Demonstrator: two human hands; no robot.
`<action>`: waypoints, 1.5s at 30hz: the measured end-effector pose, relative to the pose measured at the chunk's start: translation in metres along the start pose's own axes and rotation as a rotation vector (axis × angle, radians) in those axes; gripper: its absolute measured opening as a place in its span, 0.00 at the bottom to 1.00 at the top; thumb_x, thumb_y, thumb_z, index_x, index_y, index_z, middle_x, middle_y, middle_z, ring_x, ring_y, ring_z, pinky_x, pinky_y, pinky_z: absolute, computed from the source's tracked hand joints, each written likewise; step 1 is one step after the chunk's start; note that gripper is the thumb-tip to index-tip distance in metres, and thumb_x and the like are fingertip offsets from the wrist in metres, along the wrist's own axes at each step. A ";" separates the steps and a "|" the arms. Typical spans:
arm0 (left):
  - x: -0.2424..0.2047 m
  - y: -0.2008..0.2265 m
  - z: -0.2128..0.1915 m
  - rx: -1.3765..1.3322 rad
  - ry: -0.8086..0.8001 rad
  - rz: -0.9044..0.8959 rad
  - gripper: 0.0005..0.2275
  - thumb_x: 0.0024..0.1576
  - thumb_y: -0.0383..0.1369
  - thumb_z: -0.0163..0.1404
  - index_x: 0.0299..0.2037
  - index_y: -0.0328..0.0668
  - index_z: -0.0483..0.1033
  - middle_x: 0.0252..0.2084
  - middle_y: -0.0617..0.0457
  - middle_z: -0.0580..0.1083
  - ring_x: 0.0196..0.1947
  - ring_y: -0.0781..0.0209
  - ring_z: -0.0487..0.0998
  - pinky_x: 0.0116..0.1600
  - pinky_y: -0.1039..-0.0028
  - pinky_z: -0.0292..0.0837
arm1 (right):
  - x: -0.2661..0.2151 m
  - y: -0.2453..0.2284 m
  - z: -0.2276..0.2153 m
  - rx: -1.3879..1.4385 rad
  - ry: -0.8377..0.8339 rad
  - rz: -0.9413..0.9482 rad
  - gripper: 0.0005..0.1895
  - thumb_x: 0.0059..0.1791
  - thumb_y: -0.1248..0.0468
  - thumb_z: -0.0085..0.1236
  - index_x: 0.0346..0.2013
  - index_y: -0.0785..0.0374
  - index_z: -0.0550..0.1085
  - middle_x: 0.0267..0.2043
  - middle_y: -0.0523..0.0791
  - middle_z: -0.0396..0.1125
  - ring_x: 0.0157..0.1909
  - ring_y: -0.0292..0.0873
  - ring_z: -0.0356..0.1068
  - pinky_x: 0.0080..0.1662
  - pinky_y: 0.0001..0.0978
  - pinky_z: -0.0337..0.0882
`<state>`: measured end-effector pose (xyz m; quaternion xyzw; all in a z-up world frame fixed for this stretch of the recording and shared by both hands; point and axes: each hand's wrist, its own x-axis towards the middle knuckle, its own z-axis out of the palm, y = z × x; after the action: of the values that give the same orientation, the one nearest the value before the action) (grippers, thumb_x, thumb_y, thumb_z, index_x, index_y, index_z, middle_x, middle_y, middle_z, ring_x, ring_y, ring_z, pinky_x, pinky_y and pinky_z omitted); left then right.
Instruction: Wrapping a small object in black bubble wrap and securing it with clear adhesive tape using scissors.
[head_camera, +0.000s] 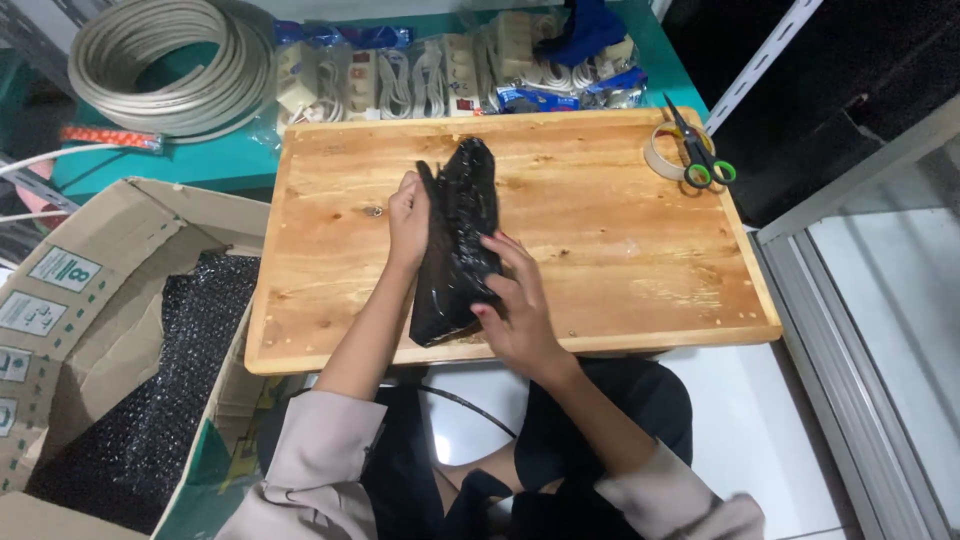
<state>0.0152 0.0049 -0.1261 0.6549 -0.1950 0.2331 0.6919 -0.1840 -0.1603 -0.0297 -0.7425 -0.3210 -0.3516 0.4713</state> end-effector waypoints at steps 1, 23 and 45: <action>-0.003 -0.016 -0.004 0.002 0.005 0.002 0.20 0.70 0.30 0.39 0.21 0.42 0.69 0.31 0.54 0.63 0.36 0.64 0.67 0.49 0.70 0.64 | 0.009 0.002 0.008 0.003 -0.003 -0.003 0.10 0.60 0.54 0.43 0.50 0.55 0.62 0.66 0.55 0.57 0.71 0.69 0.54 0.66 0.66 0.54; 0.000 0.019 0.001 0.338 0.347 -0.077 0.23 0.67 0.35 0.48 0.16 0.39 0.69 0.25 0.56 0.63 0.27 0.68 0.64 0.38 0.76 0.66 | 0.032 0.013 0.006 0.372 0.372 0.293 0.22 0.60 0.51 0.35 0.37 0.67 0.67 0.44 0.54 0.70 0.57 0.55 0.71 0.66 0.54 0.62; -0.004 0.084 0.031 0.627 0.152 0.047 0.22 0.67 0.38 0.46 0.20 0.34 0.69 0.28 0.48 0.62 0.29 0.41 0.73 0.37 0.62 0.70 | 0.000 0.058 -0.014 -0.137 0.379 0.669 0.12 0.59 0.64 0.46 0.33 0.60 0.74 0.25 0.48 0.68 0.32 0.37 0.65 0.34 0.35 0.68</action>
<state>-0.0354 -0.0230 -0.0580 0.8122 -0.0766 0.3461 0.4634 -0.1402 -0.1935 -0.0524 -0.7579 0.0559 -0.3298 0.5600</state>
